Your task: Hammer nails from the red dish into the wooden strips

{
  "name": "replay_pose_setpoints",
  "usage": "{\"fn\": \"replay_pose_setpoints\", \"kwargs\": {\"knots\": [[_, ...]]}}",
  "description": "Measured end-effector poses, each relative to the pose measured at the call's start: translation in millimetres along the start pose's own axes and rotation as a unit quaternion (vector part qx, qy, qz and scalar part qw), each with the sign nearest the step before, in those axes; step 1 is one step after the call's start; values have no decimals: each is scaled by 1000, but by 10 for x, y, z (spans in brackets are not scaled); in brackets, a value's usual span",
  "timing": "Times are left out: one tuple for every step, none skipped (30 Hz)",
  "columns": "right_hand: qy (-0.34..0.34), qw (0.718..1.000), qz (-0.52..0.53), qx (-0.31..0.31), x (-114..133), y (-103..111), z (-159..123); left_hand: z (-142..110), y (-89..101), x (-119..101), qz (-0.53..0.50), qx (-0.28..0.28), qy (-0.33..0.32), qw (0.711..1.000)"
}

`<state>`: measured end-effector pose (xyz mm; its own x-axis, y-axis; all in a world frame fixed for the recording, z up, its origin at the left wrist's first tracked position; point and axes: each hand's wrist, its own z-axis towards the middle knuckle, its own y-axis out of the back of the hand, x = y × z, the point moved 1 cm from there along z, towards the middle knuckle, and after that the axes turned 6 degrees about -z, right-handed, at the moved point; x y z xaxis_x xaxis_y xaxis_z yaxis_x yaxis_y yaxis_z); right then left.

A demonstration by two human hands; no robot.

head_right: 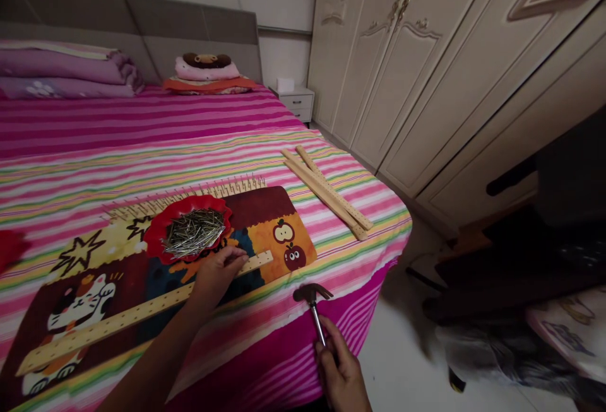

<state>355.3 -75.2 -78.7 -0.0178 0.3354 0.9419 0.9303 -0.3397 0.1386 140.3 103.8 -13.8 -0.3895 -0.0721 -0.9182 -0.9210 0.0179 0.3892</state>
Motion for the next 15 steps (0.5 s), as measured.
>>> {"fn": "replay_pose_setpoints", "kwargs": {"knots": [[1, 1000, -3, 1, 11, 3, -6, -6, -3, 9, 20, 2, -13, 1000], [1, 1000, -8, 5, 29, 4, -14, -11, -6, 19, 37, 3, -25, 999], [3, 1000, -14, 9, 56, 3, -23, -16, -7, 29, 52, 4, -37, 998], [7, 1000, -21, 14, 96, -1, -32, -20, -8, 38, 62, 3, -48, 997], [12, 999, -32, 21, 152, -7, -40, -24, -8, 46, 67, 2, -57, 996], [20, 998, -46, 31, 225, -17, -42, -27, -9, 52, 69, 2, -67, 995], [32, 996, -65, 44, 315, -31, -39, -31, -10, 56, 71, 3, -74, 995], [51, 993, -87, 58, 421, -50, -27, -35, -13, 58, 74, 3, -81, 994], [78, 988, -112, 73, 539, -76, -8, -40, -18, 60, 77, 2, -88, 993], [111, 981, -136, 86, 665, -107, 19, -44, -24, 62, 81, 1, -94, 992], [146, 971, -158, 100, 790, -147, 51, -48, -33, 64, 85, -1, -99, 991], [178, 962, -173, 111, 910, -194, 87, -51, -42, 66, 89, -4, -106, 990], [202, 954, -185, 120, 1017, -245, 126, -54, -53, 70, 92, -7, -113, 989], [223, 947, -195, 126, 1111, -301, 163, -54, -64, 75, 95, -8, -119, 988], [243, 940, -203, 130, 1190, -358, 200, -54, -75, 81, 99, -8, -124, 987]]}}
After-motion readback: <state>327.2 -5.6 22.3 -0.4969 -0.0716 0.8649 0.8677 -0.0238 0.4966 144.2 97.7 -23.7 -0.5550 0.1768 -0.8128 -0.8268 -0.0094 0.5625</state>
